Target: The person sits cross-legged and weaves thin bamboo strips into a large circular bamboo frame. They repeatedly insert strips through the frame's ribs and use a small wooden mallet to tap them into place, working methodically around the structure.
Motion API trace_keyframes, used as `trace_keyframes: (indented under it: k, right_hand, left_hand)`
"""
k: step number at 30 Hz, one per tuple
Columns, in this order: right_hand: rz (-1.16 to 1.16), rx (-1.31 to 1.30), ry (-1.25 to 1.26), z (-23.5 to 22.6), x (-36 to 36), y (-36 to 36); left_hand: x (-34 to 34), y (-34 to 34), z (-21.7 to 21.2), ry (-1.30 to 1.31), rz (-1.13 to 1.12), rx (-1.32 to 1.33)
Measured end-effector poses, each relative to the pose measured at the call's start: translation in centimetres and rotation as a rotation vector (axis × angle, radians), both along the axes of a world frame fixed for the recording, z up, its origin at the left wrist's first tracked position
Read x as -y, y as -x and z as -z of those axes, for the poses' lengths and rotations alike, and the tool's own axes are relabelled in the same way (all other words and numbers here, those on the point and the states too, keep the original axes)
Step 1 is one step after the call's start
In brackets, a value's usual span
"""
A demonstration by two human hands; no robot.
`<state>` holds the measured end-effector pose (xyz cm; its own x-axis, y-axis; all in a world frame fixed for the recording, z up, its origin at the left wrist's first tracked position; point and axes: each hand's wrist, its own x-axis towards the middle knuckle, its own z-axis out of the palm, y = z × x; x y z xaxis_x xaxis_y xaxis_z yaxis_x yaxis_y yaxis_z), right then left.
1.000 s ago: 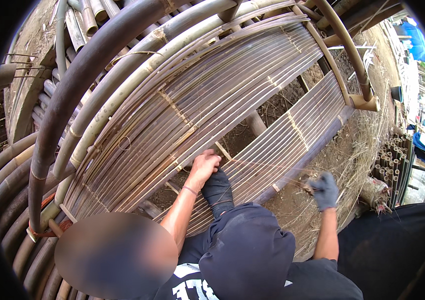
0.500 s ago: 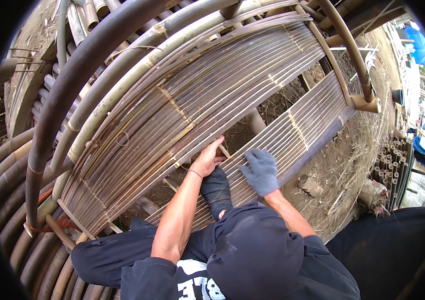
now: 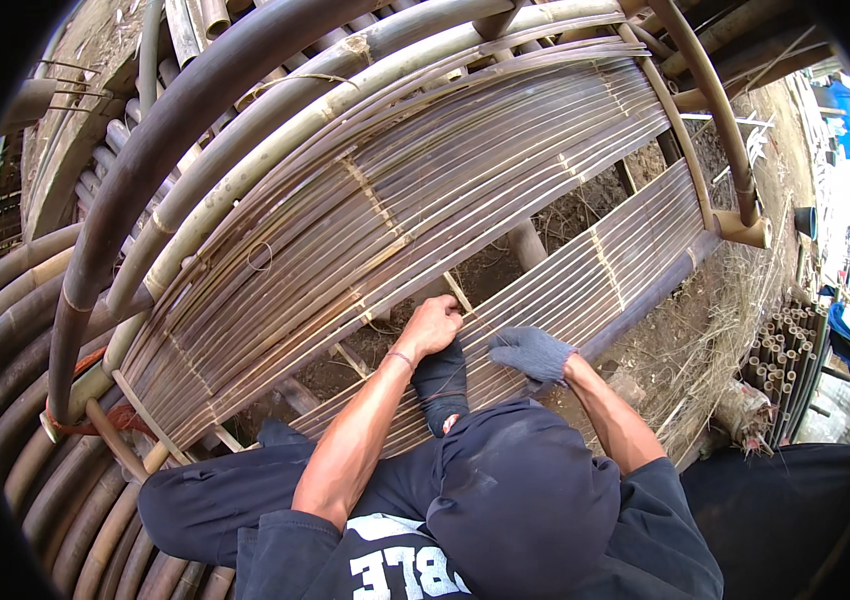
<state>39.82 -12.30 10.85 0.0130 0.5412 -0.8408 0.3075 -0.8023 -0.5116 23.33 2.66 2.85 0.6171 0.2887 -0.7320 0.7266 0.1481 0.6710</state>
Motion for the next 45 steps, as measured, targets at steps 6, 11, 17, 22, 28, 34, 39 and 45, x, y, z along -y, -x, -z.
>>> trace_keyframes:
  k: [6, 11, 17, 22, 28, 34, 39, 45]
  right_hand:
    - [0.121, 0.273, -0.141, -2.9, -1.3, -3.1]
    - [0.616, 0.134, -0.016, -5.5, 0.3, -5.6]
    - [0.640, 0.279, -0.025, -5.7, 4.2, -6.2]
    - [0.712, 0.324, 0.053, -3.6, 5.6, -5.5]
    - [0.395, 0.918, -0.411, -0.8, 2.2, -5.0]
    - [-0.103, -0.147, 0.137, 2.9, -3.0, -1.3]
    - [0.151, 0.188, -0.126, 1.0, -2.2, -1.7]
    - [0.918, -0.145, -0.229, -3.5, -3.5, -5.1]
  left_hand:
    - [1.5, -0.8, -1.4, -0.174, 0.111, -0.124]
    - [3.5, -1.3, -3.6, -0.795, 0.234, 0.391]
    - [1.8, -2.4, -1.5, -0.848, 0.542, 0.577]
    - [2.0, -2.8, -1.9, -0.965, 0.805, 0.597]
    - [6.9, -3.3, -6.5, 0.029, 0.476, 0.574]
    - [7.0, -5.1, -9.7, 0.558, 0.309, 0.623]
    - [5.7, -2.8, -9.5, -0.186, -0.197, 0.729]
    - [3.2, 0.6, -3.7, -0.473, 0.210, 0.033]
